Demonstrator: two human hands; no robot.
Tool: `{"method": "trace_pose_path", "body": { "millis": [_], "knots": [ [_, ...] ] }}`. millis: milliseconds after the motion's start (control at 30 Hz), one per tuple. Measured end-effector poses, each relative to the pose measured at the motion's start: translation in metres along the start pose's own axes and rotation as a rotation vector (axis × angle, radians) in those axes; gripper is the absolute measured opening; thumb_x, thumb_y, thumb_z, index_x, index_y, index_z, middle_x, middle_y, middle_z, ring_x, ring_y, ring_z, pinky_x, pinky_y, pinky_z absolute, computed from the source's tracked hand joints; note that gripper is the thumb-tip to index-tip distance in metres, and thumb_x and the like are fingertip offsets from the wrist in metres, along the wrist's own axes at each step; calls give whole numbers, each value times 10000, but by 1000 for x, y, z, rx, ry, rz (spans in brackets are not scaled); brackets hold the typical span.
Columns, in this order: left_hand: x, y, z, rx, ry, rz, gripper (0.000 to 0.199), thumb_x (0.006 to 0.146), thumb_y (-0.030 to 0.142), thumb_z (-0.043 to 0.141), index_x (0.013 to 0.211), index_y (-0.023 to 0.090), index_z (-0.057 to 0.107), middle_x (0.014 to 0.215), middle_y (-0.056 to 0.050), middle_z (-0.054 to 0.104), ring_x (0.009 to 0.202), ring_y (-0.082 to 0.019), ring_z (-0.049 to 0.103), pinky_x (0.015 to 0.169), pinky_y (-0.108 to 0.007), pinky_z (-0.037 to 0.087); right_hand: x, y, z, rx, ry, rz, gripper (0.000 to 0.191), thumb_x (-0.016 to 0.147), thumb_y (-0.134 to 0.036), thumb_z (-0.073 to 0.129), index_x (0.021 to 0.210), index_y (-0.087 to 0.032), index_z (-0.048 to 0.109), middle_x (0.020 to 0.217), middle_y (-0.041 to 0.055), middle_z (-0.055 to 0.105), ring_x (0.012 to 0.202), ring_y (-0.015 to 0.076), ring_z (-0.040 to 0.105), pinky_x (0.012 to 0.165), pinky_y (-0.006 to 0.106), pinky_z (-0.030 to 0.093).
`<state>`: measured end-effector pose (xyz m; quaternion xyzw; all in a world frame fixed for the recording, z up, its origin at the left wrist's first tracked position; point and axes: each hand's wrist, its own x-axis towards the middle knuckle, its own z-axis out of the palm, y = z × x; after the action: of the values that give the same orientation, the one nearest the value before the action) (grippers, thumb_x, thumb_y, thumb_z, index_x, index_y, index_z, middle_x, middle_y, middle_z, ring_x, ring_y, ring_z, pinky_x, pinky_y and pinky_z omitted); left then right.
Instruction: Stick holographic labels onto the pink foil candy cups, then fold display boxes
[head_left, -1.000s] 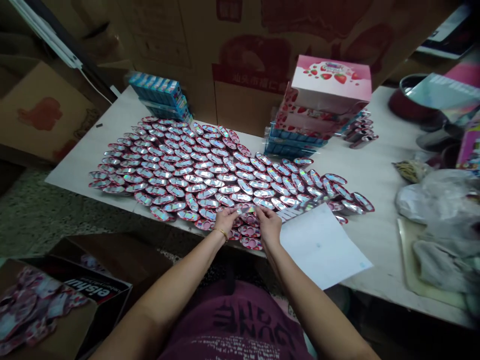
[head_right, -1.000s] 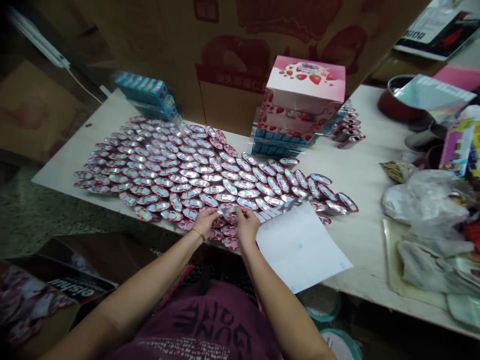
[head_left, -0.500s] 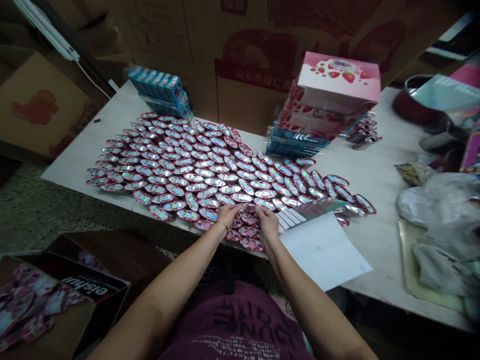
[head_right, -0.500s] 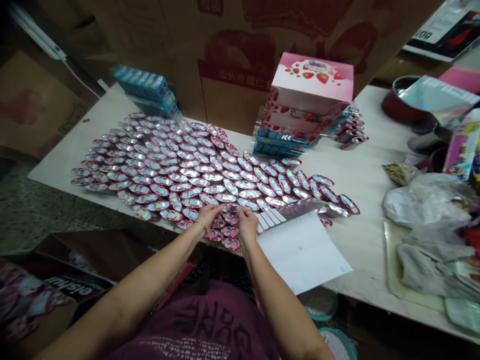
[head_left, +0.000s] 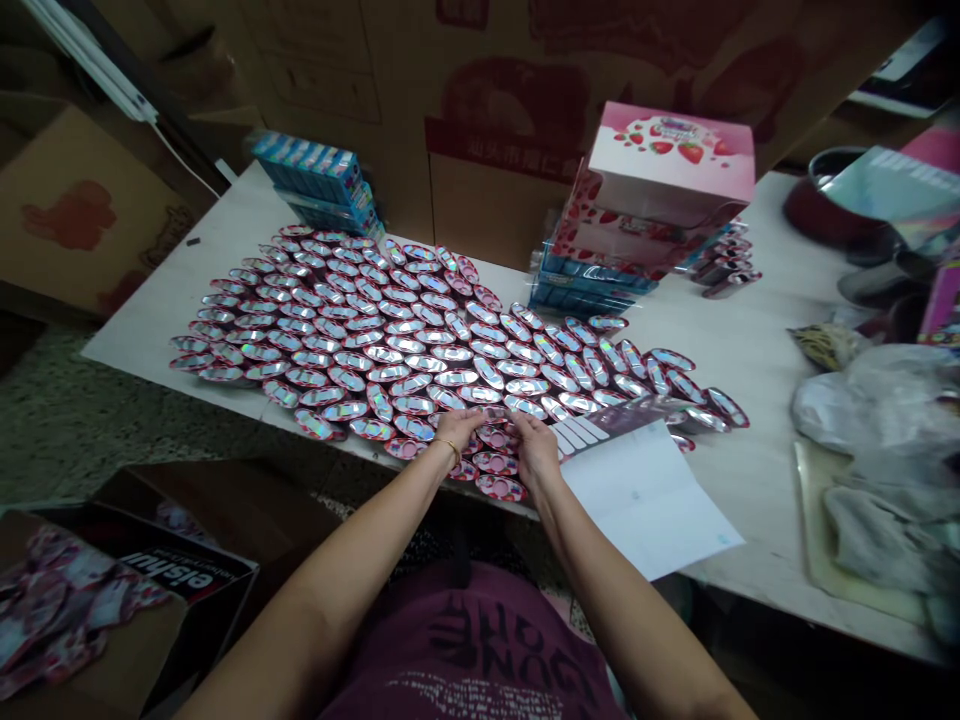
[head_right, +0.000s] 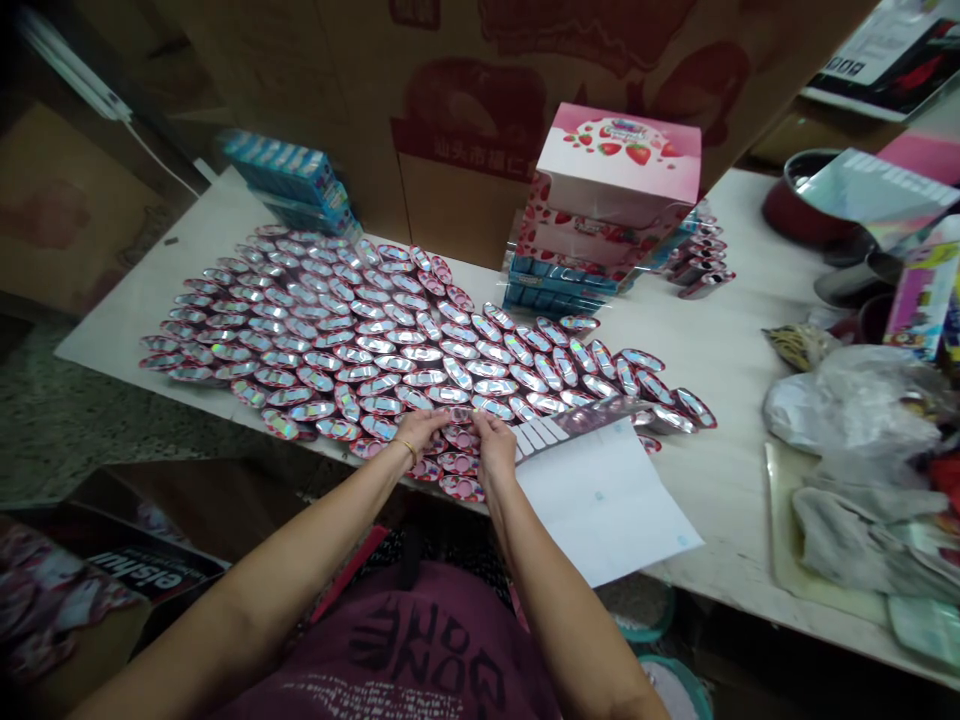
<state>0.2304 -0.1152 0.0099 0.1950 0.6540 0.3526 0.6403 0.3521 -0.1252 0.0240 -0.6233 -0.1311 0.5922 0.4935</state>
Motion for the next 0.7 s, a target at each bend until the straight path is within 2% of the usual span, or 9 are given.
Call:
{"method": "trace_pose_path", "body": {
  "millis": [100, 200, 300, 367, 467, 567, 700],
  "knots": [
    [1, 2, 2, -29, 40, -17, 209, 614, 303, 692, 647, 124, 589, 416, 57, 446, 328, -23, 315, 329, -170, 166, -5, -5, 1, 69, -26, 25, 267, 498, -320, 737, 666, -154, 612, 529, -51, 552, 493, 79, 482, 428, 187, 331],
    [0, 5, 2, -76, 37, -47, 247, 684, 369, 624, 682, 127, 576, 516, 29, 518, 337, -23, 340, 325, -169, 142, -9, -10, 3, 102, -85, 31, 281, 490, -315, 749, 668, -151, 607, 520, -53, 541, 484, 77, 485, 428, 188, 350],
    [0, 6, 1, -99, -10, -72, 286, 672, 402, 633, 686, 124, 568, 581, 9, 553, 359, -19, 348, 330, -164, 134, -8, -9, 3, 82, -71, 19, 315, 489, -341, 748, 697, -149, 611, 527, -45, 554, 476, 86, 491, 430, 202, 364],
    [3, 4, 0, -52, -19, -24, 252, 651, 361, 654, 653, 124, 570, 545, 19, 536, 364, -22, 334, 340, -165, 159, -3, -4, 3, 39, -43, 5, 330, 506, -367, 732, 723, -147, 618, 520, -43, 554, 476, 93, 491, 438, 210, 362],
    [10, -2, -2, 123, 75, 129, 167, 650, 296, 640, 626, 135, 600, 492, 29, 522, 396, -51, 373, 394, -178, 264, 7, 7, 1, -126, 28, -103, 329, 566, -412, 678, 756, -145, 644, 516, -36, 564, 494, 109, 492, 492, 234, 375],
    [16, -5, -3, 415, 200, 290, 129, 651, 283, 631, 634, 156, 646, 559, 1, 601, 532, -107, 503, 520, -209, 364, 15, 16, 0, -418, 147, -313, 307, 639, -424, 605, 758, -147, 669, 632, 14, 632, 629, 158, 544, 628, 276, 409],
    [17, -2, 0, 746, 284, 337, 176, 706, 300, 570, 699, 171, 689, 713, -52, 680, 676, -168, 584, 625, -253, 384, 22, 21, 2, -806, 216, -497, 289, 730, -355, 503, 765, -132, 683, 782, 90, 642, 760, 196, 548, 747, 304, 388]
  ]
}}
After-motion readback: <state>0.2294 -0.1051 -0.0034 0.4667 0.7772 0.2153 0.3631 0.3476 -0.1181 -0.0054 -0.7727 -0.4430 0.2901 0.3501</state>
